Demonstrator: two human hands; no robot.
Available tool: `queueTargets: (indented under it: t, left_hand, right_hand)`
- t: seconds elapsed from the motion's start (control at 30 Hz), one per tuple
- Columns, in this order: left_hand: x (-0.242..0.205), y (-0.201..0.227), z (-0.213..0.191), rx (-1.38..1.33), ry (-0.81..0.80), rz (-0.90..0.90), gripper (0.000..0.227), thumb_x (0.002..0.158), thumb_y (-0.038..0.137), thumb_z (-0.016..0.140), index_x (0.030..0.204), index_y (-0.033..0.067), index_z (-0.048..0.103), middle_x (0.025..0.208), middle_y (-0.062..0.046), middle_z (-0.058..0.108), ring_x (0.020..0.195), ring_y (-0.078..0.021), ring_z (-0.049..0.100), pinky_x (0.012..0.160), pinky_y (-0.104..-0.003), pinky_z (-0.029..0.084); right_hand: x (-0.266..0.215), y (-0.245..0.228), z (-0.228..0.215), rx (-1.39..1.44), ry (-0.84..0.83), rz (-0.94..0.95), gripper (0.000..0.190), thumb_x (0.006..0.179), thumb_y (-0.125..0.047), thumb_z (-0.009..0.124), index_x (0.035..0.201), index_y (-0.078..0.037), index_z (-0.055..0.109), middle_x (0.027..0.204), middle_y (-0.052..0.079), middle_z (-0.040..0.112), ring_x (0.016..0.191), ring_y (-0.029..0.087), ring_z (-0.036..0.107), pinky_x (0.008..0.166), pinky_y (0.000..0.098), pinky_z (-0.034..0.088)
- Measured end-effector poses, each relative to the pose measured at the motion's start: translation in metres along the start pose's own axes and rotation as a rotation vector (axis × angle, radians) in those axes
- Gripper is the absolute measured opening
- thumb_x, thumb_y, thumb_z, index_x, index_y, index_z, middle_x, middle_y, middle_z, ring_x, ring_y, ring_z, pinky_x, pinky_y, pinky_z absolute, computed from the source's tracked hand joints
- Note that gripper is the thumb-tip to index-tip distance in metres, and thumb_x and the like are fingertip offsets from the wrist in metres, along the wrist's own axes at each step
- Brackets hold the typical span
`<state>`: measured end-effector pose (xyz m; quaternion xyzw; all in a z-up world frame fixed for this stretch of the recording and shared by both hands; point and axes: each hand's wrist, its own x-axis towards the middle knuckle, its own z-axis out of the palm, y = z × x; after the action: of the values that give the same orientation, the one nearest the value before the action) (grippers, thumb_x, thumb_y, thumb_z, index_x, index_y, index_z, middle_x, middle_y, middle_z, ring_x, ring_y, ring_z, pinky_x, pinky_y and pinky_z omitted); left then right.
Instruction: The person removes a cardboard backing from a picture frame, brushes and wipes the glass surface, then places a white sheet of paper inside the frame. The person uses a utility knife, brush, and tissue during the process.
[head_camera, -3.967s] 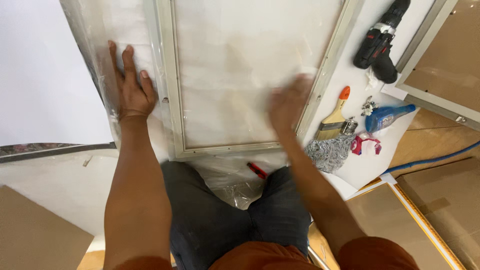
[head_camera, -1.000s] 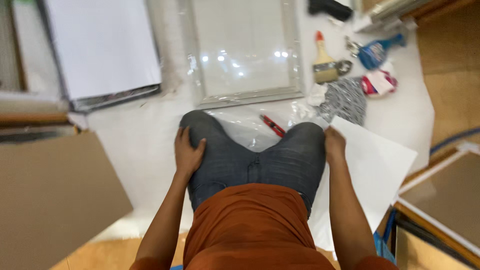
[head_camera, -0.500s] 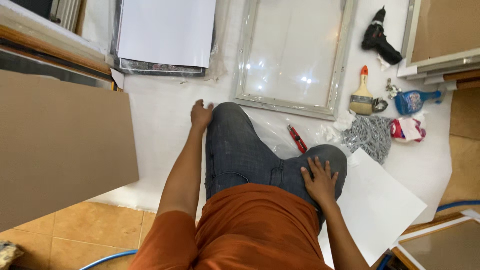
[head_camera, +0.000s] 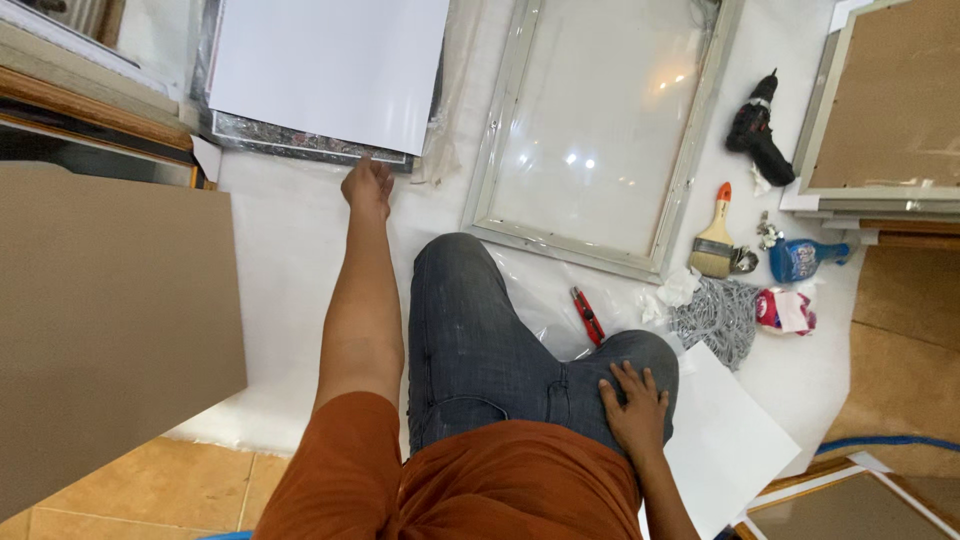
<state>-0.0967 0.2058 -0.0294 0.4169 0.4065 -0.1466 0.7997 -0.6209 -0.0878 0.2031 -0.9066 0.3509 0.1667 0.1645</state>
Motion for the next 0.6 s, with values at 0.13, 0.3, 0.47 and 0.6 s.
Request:
queueTargets:
  t: [0.13, 0.3, 0.47, 0.6]
  left_hand:
    - [0.023, 0.013, 0.032, -0.087, -0.015, -0.126, 0.043, 0.095, 0.029, 0.070, 0.131, 0.0087, 0.059, 0.110, -0.012, 0.064, 0.095, -0.0277, 0.064, 0.079, -0.040, 0.050]
    - [0.015, 0.031, 0.084, -0.161, 0.009, 0.313, 0.045, 0.091, 0.011, 0.071, 0.132, -0.0016, 0.059, 0.122, -0.017, 0.069, 0.104, -0.0295, 0.069, 0.084, -0.041, 0.059]
    - [-0.034, 0.069, 0.164, 0.078, 0.111, 0.807, 0.027, 0.098, 0.019, 0.069, 0.110, -0.0048, 0.067, 0.097, -0.013, 0.074, 0.083, -0.0202, 0.068, 0.075, -0.035, 0.056]
    - [-0.071, 0.087, 0.197, 0.137, 0.014, 1.025, 0.030, 0.103, 0.025, 0.064, 0.100, -0.0052, 0.065, 0.084, -0.007, 0.073, 0.075, -0.0141, 0.063, 0.071, -0.032, 0.052]
  right_hand:
    - [0.004, -0.004, 0.000, -0.007, 0.004, -0.002, 0.050, 0.091, -0.050, 0.061, 0.133, -0.025, 0.069, 0.152, 0.003, 0.055, 0.151, 0.033, 0.034, 0.121, 0.0660, 0.014]
    - [0.008, -0.005, -0.002, -0.061, -0.019, 0.008, 0.049, 0.091, -0.050, 0.062, 0.133, -0.025, 0.070, 0.151, 0.002, 0.056, 0.150, 0.032, 0.036, 0.121, 0.0656, 0.016]
    - [0.010, -0.009, -0.001, -0.051, -0.006, 0.006, 0.048, 0.091, -0.048, 0.062, 0.132, -0.023, 0.070, 0.150, 0.003, 0.057, 0.150, 0.034, 0.037, 0.120, 0.0659, 0.017]
    - [0.010, -0.011, -0.002, -0.058, 0.007, -0.003, 0.048, 0.092, -0.048, 0.061, 0.132, -0.024, 0.070, 0.150, 0.003, 0.057, 0.149, 0.033, 0.037, 0.121, 0.0649, 0.017]
